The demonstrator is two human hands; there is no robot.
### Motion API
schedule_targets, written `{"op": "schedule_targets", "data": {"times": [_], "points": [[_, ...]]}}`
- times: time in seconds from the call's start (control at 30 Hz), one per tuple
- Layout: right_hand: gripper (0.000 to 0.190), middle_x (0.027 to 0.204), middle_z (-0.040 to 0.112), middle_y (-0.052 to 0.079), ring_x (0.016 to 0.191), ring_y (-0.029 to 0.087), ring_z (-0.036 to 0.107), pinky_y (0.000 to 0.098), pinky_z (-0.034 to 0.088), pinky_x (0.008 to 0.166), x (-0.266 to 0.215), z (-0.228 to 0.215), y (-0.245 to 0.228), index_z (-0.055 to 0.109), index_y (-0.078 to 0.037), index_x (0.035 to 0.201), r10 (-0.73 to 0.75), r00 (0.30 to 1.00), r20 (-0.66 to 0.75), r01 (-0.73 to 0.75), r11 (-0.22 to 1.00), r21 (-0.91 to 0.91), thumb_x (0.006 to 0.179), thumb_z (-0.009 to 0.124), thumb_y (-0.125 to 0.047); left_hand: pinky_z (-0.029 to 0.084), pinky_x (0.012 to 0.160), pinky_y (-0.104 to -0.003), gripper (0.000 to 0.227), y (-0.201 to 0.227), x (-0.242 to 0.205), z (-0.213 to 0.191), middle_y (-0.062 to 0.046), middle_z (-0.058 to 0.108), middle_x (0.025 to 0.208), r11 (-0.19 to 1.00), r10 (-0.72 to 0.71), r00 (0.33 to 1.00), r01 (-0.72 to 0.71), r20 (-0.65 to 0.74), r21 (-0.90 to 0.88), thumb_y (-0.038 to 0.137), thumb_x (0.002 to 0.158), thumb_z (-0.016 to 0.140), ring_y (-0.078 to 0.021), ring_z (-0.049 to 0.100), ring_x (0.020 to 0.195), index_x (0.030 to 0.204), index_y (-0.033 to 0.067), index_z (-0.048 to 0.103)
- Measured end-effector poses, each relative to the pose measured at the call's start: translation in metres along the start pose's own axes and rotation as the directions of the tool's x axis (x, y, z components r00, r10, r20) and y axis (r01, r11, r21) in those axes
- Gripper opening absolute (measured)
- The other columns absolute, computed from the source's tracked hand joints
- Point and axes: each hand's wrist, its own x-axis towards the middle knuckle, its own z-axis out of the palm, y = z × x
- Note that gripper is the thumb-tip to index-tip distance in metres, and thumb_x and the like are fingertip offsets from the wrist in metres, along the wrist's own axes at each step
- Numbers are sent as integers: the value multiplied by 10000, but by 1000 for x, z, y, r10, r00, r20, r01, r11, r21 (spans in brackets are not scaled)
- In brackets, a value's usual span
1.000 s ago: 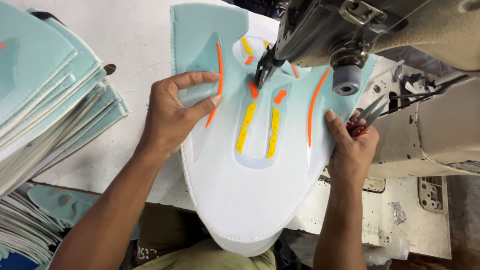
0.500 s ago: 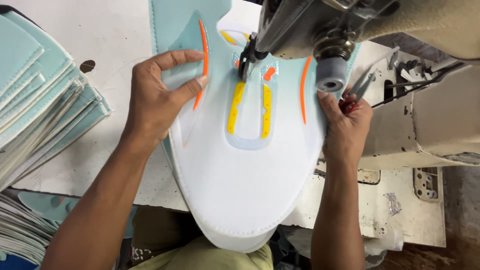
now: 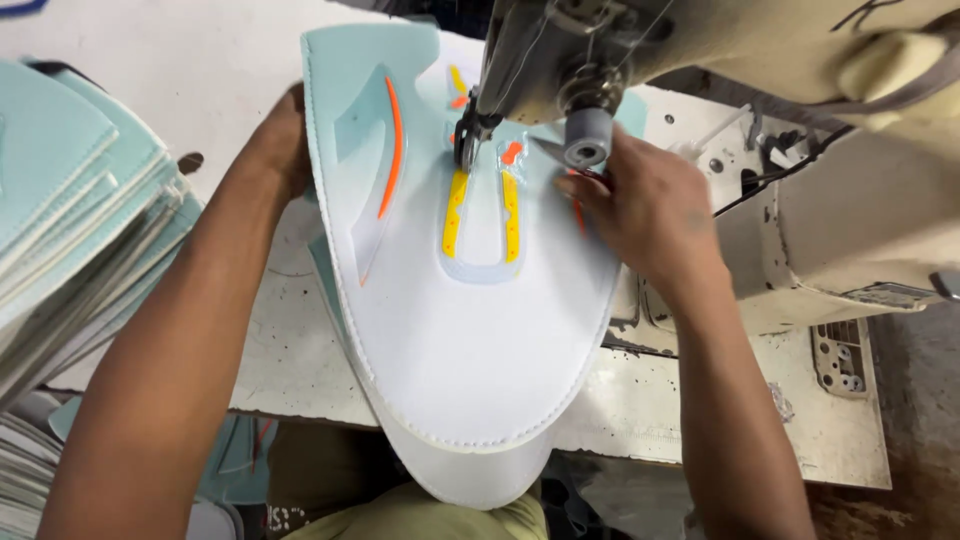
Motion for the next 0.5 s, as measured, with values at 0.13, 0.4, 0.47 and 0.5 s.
{"op": "schedule_targets", "data": {"times": [0.13,0.4,0.47,0.5], "points": [[236,855,699,114,700,268,645,413,504,615,33,17,6,696,-88,1071,-300,941,-155,282,951,-129,974,700,-303,656,839,-343,530,5,39,-7,-121,715,1220,979,200,969,-203,144,6,404,1016,545,-174,738,1007,1365,10,612],[127,973,754,78,898,234,706,391,553,850,75,27,28,751,-109,907,-496,860,-121,433,834,-341,827,738,-208,645,912,-318,509,29,50,10,-26,663,1340,895,430,872,-446,235,19,449,1089,478,-139,727,1143,1529,199,422],[195,980,748,117,854,250,695,394,537,774,81,30,40,752,-87,989,-411,912,-3,388,863,-324,846,738,-218,655,915,-315,475,25,55,10,-41,672,1312,876,449,861,-477,240,71,419,1105,504,-144,725,1122,1510,174,462],[264,987,742,156,809,266,683,398,521,697,85,31,45,753,-64,1071,-321,940,116,342,887,-311,865,739,-228,664,918,-311,442,24,58,10,-56,683,1283,854,468,849,-506,243,123,391,1121,531,-148,723,1100,1491,150,502]]}}
